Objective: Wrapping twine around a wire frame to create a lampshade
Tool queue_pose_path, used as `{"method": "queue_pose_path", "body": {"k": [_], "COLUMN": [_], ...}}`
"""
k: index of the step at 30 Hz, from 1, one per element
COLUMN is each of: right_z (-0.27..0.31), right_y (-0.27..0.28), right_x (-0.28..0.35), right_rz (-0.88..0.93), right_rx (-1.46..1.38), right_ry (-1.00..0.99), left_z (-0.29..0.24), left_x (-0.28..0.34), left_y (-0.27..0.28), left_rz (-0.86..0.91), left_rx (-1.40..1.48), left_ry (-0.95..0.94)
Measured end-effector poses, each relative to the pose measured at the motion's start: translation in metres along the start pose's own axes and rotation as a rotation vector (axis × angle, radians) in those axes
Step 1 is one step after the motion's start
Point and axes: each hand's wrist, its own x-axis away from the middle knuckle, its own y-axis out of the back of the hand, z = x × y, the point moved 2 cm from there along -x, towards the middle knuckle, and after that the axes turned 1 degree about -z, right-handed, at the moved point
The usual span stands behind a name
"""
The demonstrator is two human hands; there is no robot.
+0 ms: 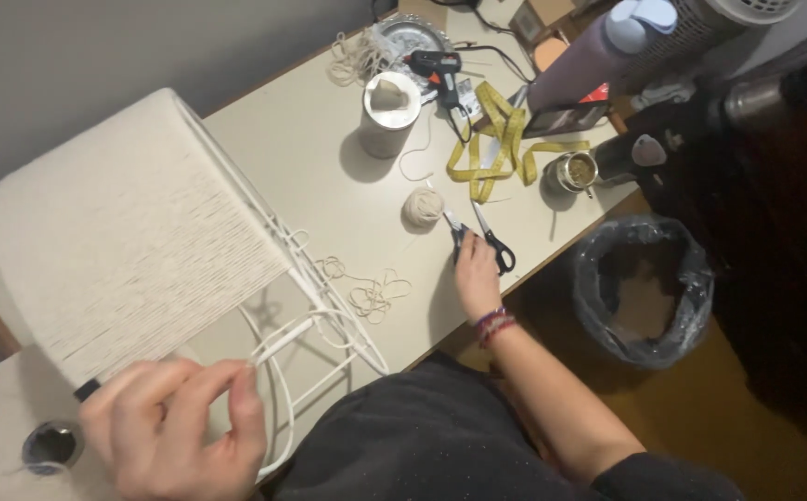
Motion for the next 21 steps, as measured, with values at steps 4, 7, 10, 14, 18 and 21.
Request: {"method": "queue_pose_path", "body": {"k": [4, 7, 10, 14, 18, 21], "right_z": [-0.022, -0.027, -0.015, -0.023, -0.023, 0.012], "right_y": [-0.048, -0.061, -0.028, 0.028, 0.102, 0.181], "right_x": [-0.027, -0.038, -0.037, -0.026, 0.007, 0.027], "right_rz": [-0.227, 0.029, 0.134, 0.336, 0.159, 0.035], "right_rx": [0.35, 0.261, 0.171, -0.181, -0.2, -0.292], "right_ry": [-0.028, -0.078, -0.149, -0.41, -0.243, -0.154], "left_z": [-0.004, -0.001, 0.007, 0.004, 0.008, 0.007], "left_x": [-0.003, -0.003, 0.002, 0.002, 0.0, -0.005], "left_y": [0.005, 0.01, 0.01, 0.014, 0.018, 0.018], "left_rz": [0.003, 0.004, 0.012, -0.044, -0.022, -0.057], "left_rx": [-0.002, 0.035, 0.091, 0.089, 0.2, 0.251], "left_ry": [0.028, 0.054, 0.047, 0.016, 0.021, 0.039]}}
